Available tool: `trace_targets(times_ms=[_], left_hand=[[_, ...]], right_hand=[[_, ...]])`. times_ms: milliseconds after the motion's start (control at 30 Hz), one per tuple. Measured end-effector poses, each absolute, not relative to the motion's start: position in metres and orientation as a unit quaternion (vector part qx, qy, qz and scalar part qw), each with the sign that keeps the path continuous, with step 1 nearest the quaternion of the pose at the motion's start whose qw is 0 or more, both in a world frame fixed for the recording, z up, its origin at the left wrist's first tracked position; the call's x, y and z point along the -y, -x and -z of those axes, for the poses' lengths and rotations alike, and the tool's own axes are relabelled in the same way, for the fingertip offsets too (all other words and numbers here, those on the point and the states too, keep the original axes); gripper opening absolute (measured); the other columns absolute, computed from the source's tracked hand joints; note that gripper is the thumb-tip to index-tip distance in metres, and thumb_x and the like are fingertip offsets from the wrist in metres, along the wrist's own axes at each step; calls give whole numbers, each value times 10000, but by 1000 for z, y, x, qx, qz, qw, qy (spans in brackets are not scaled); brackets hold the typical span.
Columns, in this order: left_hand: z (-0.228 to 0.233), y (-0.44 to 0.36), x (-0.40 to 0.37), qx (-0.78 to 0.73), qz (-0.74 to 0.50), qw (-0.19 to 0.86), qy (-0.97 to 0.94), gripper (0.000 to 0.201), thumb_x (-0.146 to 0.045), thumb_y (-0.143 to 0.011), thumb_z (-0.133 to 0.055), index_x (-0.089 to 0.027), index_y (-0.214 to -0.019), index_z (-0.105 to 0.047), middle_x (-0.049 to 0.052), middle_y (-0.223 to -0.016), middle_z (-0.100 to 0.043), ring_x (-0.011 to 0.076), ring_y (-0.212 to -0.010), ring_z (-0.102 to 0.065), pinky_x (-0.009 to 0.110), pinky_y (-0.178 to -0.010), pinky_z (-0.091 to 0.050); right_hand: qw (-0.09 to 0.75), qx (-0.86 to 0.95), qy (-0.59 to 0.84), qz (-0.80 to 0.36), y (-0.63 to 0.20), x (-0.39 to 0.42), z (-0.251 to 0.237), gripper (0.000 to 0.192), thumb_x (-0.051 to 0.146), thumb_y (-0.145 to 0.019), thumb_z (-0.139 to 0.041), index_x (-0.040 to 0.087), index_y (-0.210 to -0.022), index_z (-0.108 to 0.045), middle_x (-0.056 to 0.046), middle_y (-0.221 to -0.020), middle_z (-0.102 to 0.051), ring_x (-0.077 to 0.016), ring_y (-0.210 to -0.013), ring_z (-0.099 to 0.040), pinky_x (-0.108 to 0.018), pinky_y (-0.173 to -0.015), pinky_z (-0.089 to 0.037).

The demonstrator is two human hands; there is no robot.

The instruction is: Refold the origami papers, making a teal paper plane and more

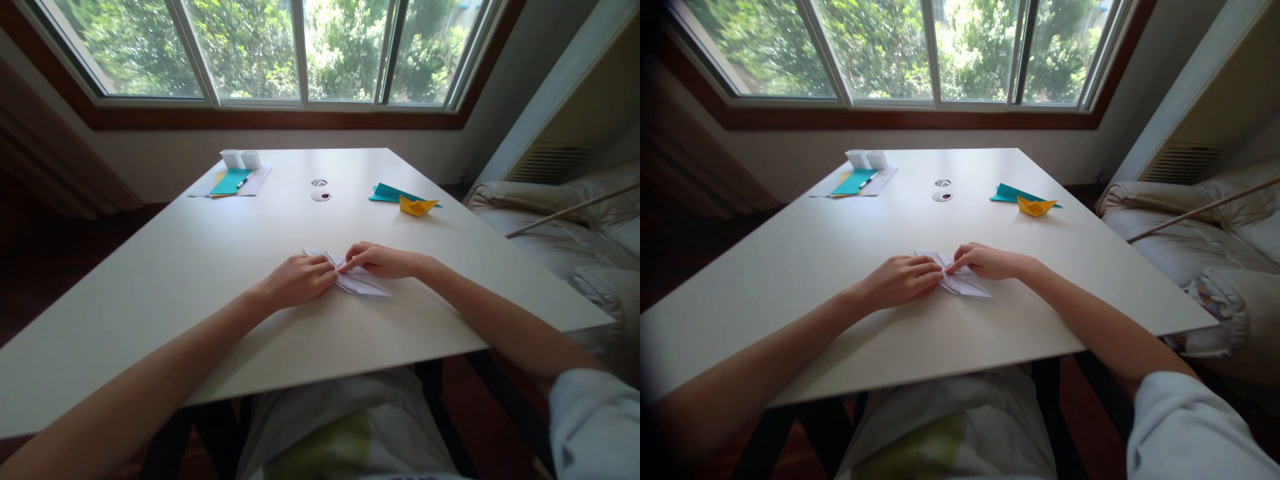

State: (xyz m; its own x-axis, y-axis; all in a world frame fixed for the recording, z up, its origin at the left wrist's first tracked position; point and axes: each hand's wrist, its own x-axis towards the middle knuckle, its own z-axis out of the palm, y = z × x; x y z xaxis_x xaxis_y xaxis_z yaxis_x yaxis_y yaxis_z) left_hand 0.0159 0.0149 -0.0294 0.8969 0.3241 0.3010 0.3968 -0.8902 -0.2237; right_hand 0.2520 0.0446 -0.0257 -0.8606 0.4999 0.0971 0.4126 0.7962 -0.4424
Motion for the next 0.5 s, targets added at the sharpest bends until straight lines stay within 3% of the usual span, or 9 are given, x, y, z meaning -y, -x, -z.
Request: trace_targets(times_ms=[267, 400, 500], left_hand=[[32, -13, -21, 258, 225, 87, 936, 188, -218, -891, -390, -189, -887, -576, 15, -742, -663, 110, -661, -605, 211, -633, -432], [26, -14, -22, 319, 317, 71, 891, 142, -219, -865, -439, -181, -873, -575, -9, -674, -644, 90, -546, -557, 200, -581, -411], [23, -17, -22, 356, 370, 48, 857, 151, -242, -855, -457, -166, -843, -587, -7, -657, -625, 85, -540, -540, 187, -554, -406]], right_hand=[[111, 942, 234, -211, -258, -50, 24, 568, -48, -757, -366, 298, -1154, -580, -46, -1056, -557, -155, -992, -494, -354, -907, -400], [121, 920, 223, -299, -260, -45, 14, 486, 85, -757, -525, 215, -1225, -500, -82, -1172, -526, -189, -1062, -496, -351, -903, -417], [121, 869, 292, -381, -255, -39, 12, 504, 230, -724, -625, 212, -1212, -498, -69, -1138, -572, -195, -998, -545, -337, -849, -458]])
